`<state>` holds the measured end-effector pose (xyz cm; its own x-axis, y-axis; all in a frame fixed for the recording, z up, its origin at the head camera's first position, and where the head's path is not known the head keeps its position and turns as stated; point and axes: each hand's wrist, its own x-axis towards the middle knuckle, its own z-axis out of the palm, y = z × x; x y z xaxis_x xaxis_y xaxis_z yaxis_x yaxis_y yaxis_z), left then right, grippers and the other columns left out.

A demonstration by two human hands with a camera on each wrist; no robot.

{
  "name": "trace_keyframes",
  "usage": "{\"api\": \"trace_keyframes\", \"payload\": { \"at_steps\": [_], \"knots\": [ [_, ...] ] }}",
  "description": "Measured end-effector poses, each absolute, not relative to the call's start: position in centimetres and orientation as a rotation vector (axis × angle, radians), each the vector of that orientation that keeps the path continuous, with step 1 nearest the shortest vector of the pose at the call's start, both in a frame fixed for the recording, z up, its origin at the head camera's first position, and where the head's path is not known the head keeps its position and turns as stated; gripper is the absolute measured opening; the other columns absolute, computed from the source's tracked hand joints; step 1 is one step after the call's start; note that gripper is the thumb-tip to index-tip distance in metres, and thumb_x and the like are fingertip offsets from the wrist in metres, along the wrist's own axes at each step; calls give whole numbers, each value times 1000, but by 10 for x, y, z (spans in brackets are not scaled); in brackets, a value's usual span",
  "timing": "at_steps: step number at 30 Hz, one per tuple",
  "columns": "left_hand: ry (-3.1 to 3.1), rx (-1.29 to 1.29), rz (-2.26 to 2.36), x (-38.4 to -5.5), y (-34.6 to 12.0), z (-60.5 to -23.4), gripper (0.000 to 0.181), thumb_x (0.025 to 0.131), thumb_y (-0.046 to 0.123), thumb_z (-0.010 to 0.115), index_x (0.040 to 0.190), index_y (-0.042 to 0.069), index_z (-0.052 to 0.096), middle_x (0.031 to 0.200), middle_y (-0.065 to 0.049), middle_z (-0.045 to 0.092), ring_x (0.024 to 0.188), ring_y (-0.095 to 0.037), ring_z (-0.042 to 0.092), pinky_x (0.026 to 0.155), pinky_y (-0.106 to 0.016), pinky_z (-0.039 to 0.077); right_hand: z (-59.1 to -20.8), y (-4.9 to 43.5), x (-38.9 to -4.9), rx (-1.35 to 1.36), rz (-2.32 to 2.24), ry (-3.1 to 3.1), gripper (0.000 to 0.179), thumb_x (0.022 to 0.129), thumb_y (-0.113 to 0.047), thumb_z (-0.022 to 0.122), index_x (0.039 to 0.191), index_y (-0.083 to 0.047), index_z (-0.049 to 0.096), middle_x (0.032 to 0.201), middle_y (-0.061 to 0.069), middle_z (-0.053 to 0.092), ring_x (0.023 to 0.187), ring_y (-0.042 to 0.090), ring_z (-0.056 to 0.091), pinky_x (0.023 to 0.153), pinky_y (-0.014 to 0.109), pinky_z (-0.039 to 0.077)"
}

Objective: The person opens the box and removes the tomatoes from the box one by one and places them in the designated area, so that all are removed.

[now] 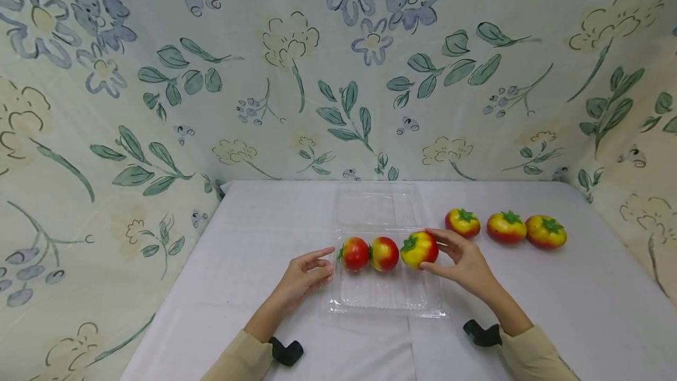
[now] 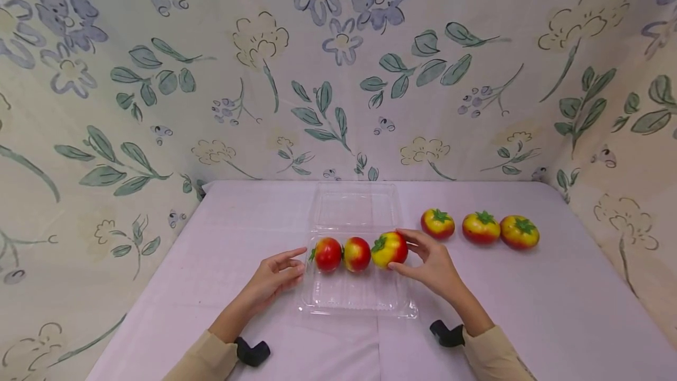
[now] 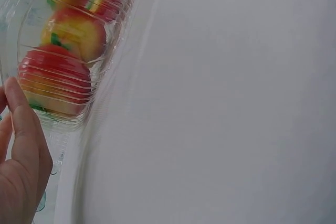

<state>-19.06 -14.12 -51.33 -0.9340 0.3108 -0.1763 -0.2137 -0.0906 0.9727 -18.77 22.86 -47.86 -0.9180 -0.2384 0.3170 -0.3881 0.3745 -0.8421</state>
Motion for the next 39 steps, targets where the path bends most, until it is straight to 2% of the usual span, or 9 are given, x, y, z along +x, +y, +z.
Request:
{"api": "trace_keyframes", "payload": {
  "at_steps": [3,5,34,39],
  "knots": [
    [1840,110,2087,-191,-141,-513,50,93,5,70,141,1,55,102,-9,64,84,-14,66,82,-28,58,-479,231,-188,579,1610,-2467,66,78,-6,86,136,-2,56,136,16,56,118,-5,51,97,15,44],
    [1836,109,2089,-191,-141,-513,50,93,4,70,141,0,55,102,-9,64,84,-14,66,82,-28,58,-478,232,-188,592,1614,-2455,66,78,-5,85,136,-1,56,135,18,56,118,-7,51,97,15,44],
    [1843,87,2080,-190,-141,-513,50,93,5,70,140,0,55,102,-9,64,83,-14,66,82,-28,58,-476,254,-178,424,1647,-2411,62,81,-3,82,136,4,54,137,23,51,119,-7,48,95,11,44],
    [1846,91,2080,-190,-141,-513,50,93,6,70,141,1,55,102,-9,64,83,-14,67,82,-28,58,-476,259,-175,406,1645,-2401,61,81,-2,82,135,5,54,136,20,51,118,-7,49,94,12,45]
  ]
}}
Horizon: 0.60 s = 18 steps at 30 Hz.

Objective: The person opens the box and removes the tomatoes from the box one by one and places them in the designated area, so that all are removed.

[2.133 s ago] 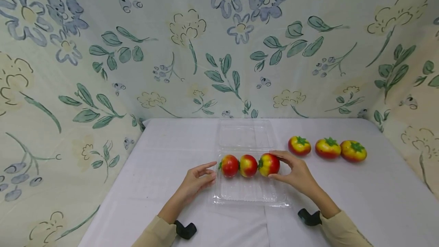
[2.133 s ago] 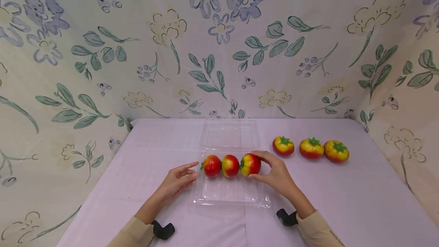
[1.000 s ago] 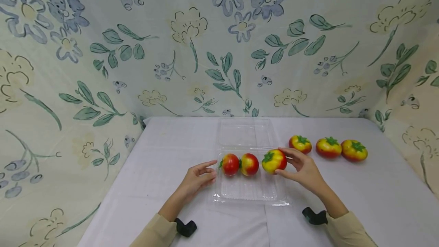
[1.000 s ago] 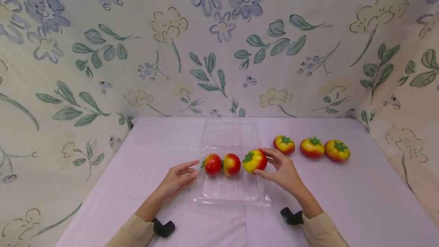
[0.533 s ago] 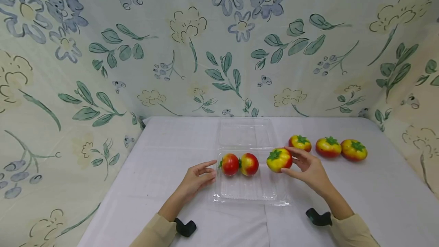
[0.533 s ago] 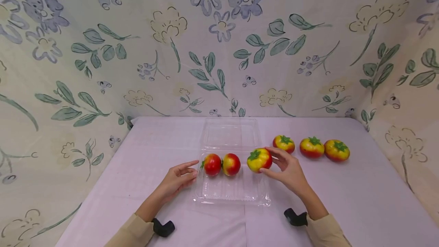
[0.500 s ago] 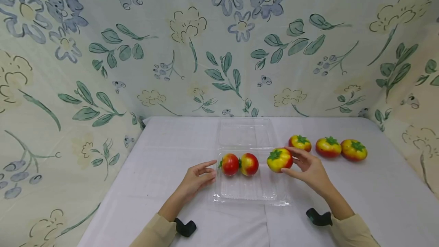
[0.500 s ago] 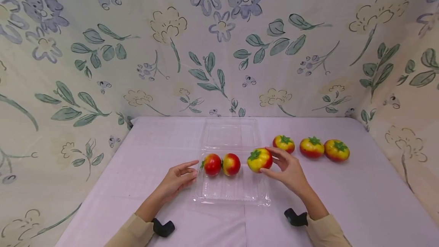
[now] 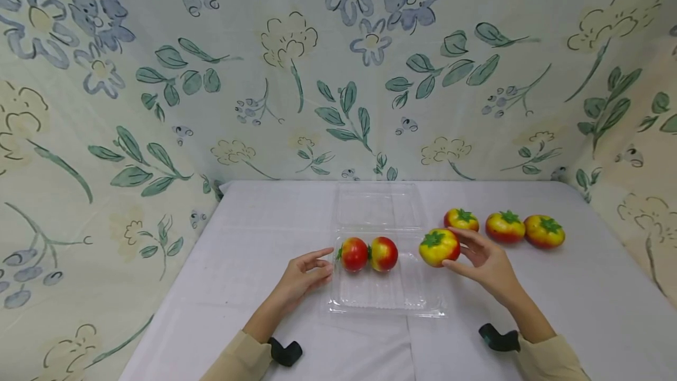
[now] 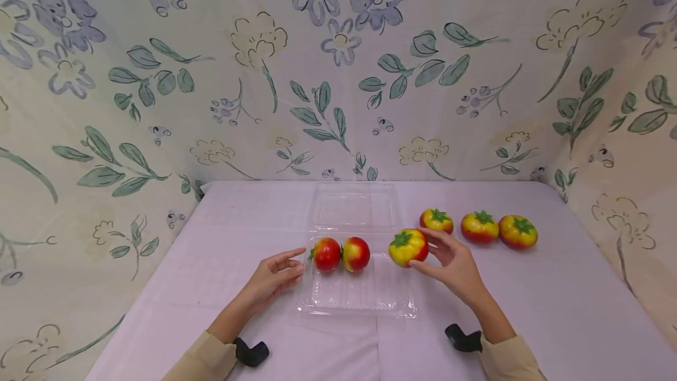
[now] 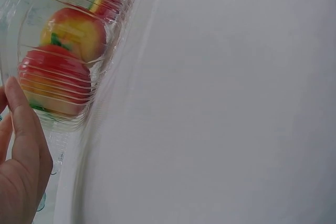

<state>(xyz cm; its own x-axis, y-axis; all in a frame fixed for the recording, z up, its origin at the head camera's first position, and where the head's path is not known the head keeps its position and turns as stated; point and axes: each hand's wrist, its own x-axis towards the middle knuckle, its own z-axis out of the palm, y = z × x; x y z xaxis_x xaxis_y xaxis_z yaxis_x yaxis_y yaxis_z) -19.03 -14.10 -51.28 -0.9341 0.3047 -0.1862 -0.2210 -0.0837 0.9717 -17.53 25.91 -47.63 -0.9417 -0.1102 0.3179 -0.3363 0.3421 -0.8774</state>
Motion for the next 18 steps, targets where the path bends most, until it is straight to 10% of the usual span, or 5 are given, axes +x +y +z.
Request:
{"api": "trace_keyframes", "payload": {
  "at_steps": [18],
  "knots": [
    [1840,89,2081,-190,-141,-513,51,93,5,70,141,1,54,102,-9,64,84,-14,66,82,-27,58,-479,276,-169,235,1587,-2461,63,84,-11,81,137,6,51,134,19,52,113,-12,47,90,8,45]
  ]
}}
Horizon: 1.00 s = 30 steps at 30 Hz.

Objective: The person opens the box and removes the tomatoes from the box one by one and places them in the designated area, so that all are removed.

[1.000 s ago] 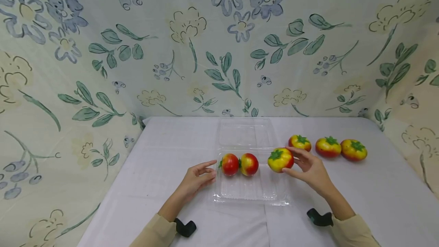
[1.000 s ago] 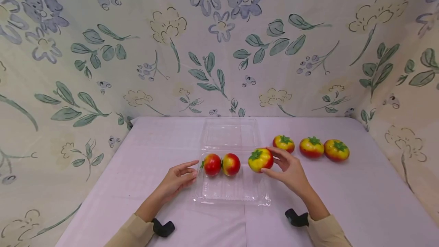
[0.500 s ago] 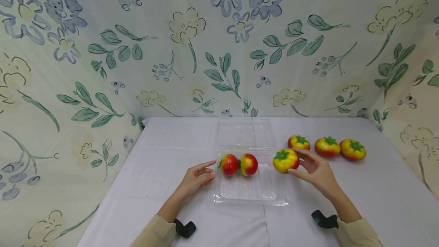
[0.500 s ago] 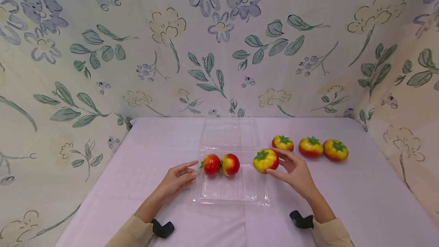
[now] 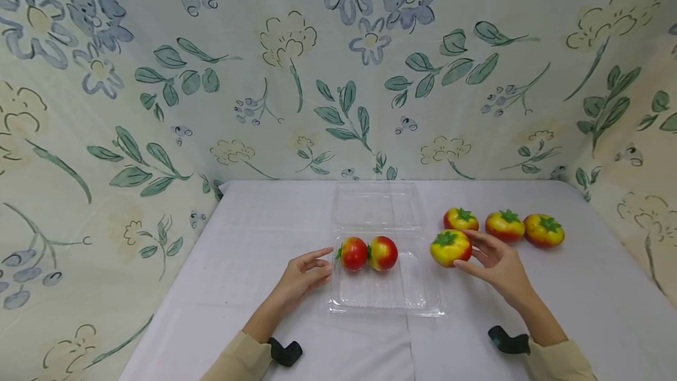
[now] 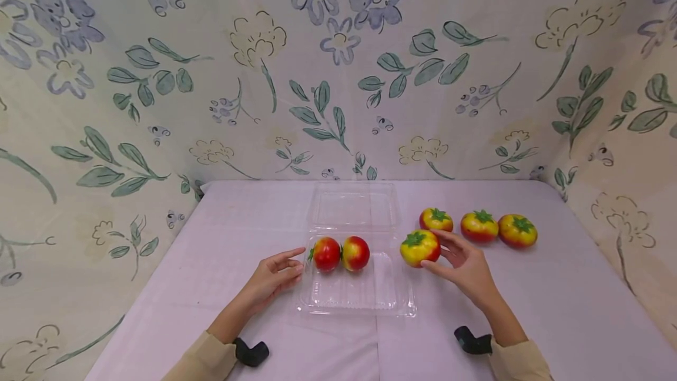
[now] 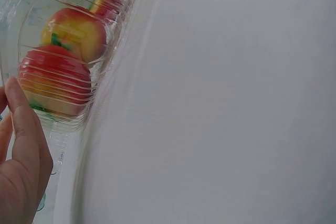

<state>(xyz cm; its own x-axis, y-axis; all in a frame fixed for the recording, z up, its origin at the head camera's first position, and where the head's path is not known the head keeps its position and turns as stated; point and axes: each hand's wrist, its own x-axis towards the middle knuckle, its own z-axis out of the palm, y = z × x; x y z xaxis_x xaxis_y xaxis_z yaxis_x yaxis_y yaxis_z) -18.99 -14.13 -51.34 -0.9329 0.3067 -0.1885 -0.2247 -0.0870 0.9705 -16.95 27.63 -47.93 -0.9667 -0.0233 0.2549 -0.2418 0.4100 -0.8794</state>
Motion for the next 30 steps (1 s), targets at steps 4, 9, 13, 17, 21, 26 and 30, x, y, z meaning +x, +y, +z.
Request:
{"api": "trace_keyframes", "payload": {
  "at_steps": [4,9,13,17,21,26,30],
  "knots": [
    [1837,88,2085,-190,-141,-513,51,93,5,70,141,0,54,102,-9,64,84,-14,66,82,-27,58,-480,280,-168,206,1590,-2471,63,85,-13,81,137,6,51,133,17,53,112,-13,48,89,8,45],
    [1840,88,2083,-189,-141,-512,52,93,5,70,142,0,54,102,-9,64,84,-14,66,82,-27,58,-483,284,-167,191,1612,-2465,64,85,-13,81,138,6,49,134,15,53,112,-13,48,90,8,45],
    [1841,92,2077,-190,-141,-513,52,93,6,70,142,0,54,102,-9,64,83,-13,66,82,-27,58,-486,288,-167,189,1621,-2452,64,85,-12,80,138,6,49,133,7,54,112,-13,48,90,8,45],
    [1843,96,2076,-190,-141,-512,52,93,5,70,142,0,53,102,-9,64,83,-13,66,82,-27,58,-489,291,-166,176,1595,-2465,64,86,-13,80,138,6,49,135,10,54,112,-14,47,90,7,44],
    [1844,95,2079,-189,-141,-512,51,93,5,70,141,0,54,102,-9,64,83,-13,66,82,-27,58,-491,295,-165,151,1596,-2481,65,87,-14,80,139,6,47,136,14,53,112,-15,47,90,7,44],
    [1838,101,2084,-190,-141,-512,51,93,4,70,141,0,54,102,-9,64,84,-13,66,82,-28,58,-494,300,-164,138,1643,-2476,65,86,-13,80,139,6,46,132,1,54,111,-15,47,91,9,44],
    [1839,97,2082,-190,-141,-512,52,93,5,70,142,0,53,102,-9,64,84,-14,66,82,-28,58,-495,302,-163,141,1674,-2473,65,86,-11,80,139,6,47,129,-8,53,111,-14,48,92,10,45]
  ]
}}
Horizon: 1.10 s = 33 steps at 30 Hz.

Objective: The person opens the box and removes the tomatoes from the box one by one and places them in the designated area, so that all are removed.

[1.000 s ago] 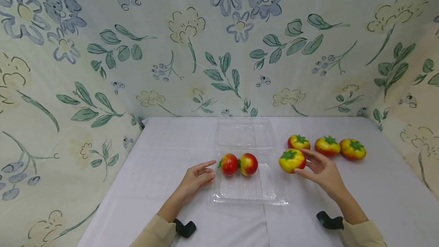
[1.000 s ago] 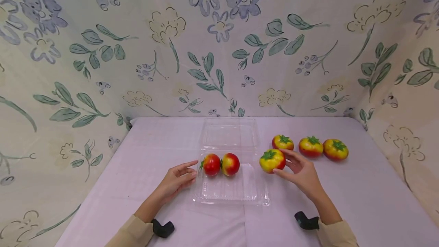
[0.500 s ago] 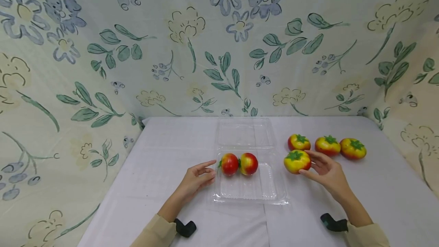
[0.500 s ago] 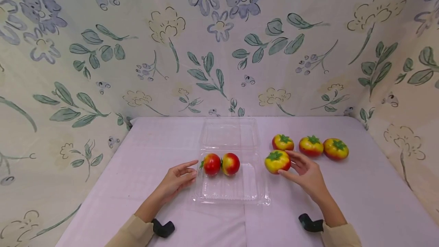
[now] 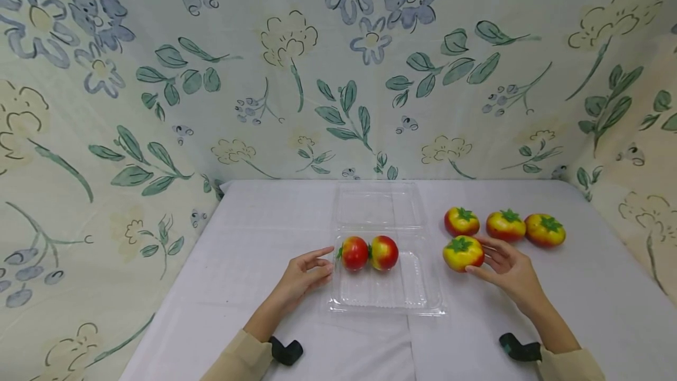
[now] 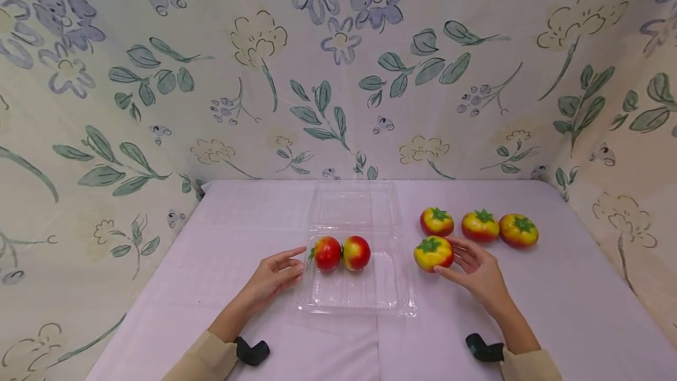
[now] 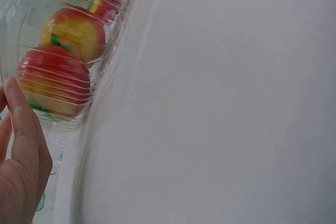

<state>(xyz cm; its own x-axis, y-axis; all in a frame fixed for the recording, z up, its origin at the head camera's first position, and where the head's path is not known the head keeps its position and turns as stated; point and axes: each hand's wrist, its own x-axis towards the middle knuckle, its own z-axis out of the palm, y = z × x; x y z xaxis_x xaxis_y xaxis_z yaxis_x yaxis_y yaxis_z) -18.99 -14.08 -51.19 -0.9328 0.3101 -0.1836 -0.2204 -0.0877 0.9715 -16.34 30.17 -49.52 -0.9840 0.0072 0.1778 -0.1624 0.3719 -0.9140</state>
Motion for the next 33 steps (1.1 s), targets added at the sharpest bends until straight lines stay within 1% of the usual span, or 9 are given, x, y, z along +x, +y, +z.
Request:
{"api": "trace_keyframes", "payload": {
  "at_steps": [2,4,7,10,13,21,28,33],
  "knots": [
    [1844,94,2079,-190,-140,-512,52,93,5,70,142,0,53,102,-9,64,84,-14,66,82,-28,58,-496,303,-163,132,1677,-2483,66,85,-11,80,139,6,46,129,-8,53,110,-15,48,91,10,45],
    [1848,90,2076,-190,-140,-512,52,93,6,70,142,0,53,102,-9,64,84,-14,66,82,-28,58,-497,304,-163,118,1682,-2494,66,86,-12,80,139,5,46,130,-6,53,110,-15,48,91,10,45],
    [1849,91,2078,-190,-140,-512,52,93,5,70,141,0,54,102,-9,64,83,-14,66,82,-28,59,-498,306,-163,87,1686,-2516,67,86,-14,80,140,4,45,133,2,52,109,-16,47,90,9,46],
    [1848,87,2080,-190,-140,-511,52,93,5,70,141,0,54,102,-9,64,83,-14,66,82,-28,59,-498,307,-163,67,1671,-2535,67,86,-16,80,140,4,45,136,12,50,109,-16,46,90,9,45],
    [1852,88,2076,-190,-140,-511,52,93,6,71,141,0,53,102,-9,64,83,-14,66,82,-28,59,-498,309,-163,59,1662,-2547,67,86,-16,80,140,3,45,138,18,48,109,-15,45,90,9,45],
    [1853,91,2079,-190,-139,-511,52,93,5,70,141,-2,53,101,-9,64,83,-14,66,82,-28,59,-501,312,-164,36,1723,-2563,69,87,-17,80,142,2,44,142,18,44,113,-11,45,89,8,45],
    [1854,85,2075,-189,-140,-512,52,93,6,70,142,-1,53,101,-9,64,83,-14,67,81,-27,59,-503,314,-165,4,1770,-2584,70,87,-17,80,142,1,43,144,19,41,113,-7,45,90,10,46],
    [1853,85,2076,-190,-141,-512,53,93,5,70,142,-1,53,102,-9,64,83,-14,66,82,-27,59,-504,316,-164,7,1773,-2598,69,87,-17,80,142,1,43,142,18,43,111,-10,46,89,10,47]
  ]
}}
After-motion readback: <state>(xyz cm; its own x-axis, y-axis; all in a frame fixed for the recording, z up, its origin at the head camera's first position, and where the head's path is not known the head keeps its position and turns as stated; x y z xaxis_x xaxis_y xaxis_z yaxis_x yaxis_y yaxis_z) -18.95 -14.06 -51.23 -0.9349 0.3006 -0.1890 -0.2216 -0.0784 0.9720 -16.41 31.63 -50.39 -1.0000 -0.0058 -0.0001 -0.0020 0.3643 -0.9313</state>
